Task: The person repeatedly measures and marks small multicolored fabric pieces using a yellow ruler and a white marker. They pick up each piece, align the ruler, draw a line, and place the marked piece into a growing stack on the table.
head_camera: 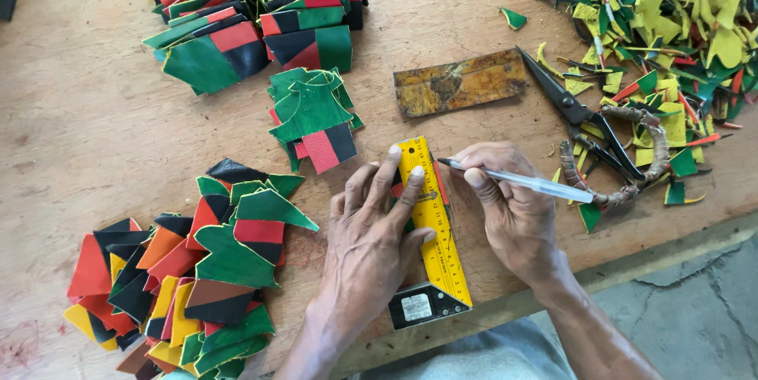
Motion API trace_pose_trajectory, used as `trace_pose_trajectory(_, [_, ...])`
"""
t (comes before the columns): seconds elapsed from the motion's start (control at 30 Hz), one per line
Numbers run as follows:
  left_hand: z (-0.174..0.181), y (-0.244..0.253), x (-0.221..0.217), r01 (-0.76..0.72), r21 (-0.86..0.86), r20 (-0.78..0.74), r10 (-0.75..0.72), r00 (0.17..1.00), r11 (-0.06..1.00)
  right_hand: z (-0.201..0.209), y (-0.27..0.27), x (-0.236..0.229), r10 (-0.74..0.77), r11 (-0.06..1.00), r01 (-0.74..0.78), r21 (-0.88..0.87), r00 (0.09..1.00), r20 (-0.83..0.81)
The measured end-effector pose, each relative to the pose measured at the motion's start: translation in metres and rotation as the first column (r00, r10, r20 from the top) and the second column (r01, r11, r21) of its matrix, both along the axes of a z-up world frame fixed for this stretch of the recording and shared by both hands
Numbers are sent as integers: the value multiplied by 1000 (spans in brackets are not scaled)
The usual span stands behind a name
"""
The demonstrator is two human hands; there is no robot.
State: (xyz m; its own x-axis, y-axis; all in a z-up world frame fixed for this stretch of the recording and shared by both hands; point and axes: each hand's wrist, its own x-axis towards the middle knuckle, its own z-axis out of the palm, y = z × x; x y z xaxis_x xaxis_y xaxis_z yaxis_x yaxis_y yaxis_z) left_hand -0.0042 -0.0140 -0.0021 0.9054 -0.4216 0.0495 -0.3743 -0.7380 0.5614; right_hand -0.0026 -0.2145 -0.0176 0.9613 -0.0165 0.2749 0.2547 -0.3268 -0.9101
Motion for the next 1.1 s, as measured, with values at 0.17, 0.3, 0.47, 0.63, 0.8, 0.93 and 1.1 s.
trace_pose_trajectory(0.17, [0, 0, 1, 4, -11, -9, -4, 1000, 1000, -3, 1, 8, 21, 1000, -20, -17, 999, 36])
trace_pose_trajectory(0.3, [0, -1, 0, -7, -11, -2, 7, 1000, 1000, -2, 2, 12, 14, 999, -13, -36, 1000, 15])
trace_pose_trajectory(0.47, [1, -1, 1, 2, -4, -2, -2, 1000, 1000, 3, 2, 9, 11, 998, -9, -61, 1000, 23])
trace_pose_trajectory(0.63, [0, -1, 0, 3, -11, 4, -3, 1000, 1000, -1, 2, 5, -7, 999, 7, -40, 1000, -1])
trace_pose_trajectory(0.8, [0, 0, 0, 5, -10, -4, -5, 1000, 1000, -2, 0, 4, 9, 1000, -9, 6, 1000, -8])
trace_pose_trajectory(0.93, [-1, 0, -1, 0, -14, 6, 0, 1000, 1000, -6, 0, 6, 15, 1000, -15, -10, 1000, -1])
trace_pose_trajectory(1.1, [0, 0, 1, 3, -20, 8, -3, 1000, 1000, 1, -5, -6, 17, 998, -20, -67, 999, -43])
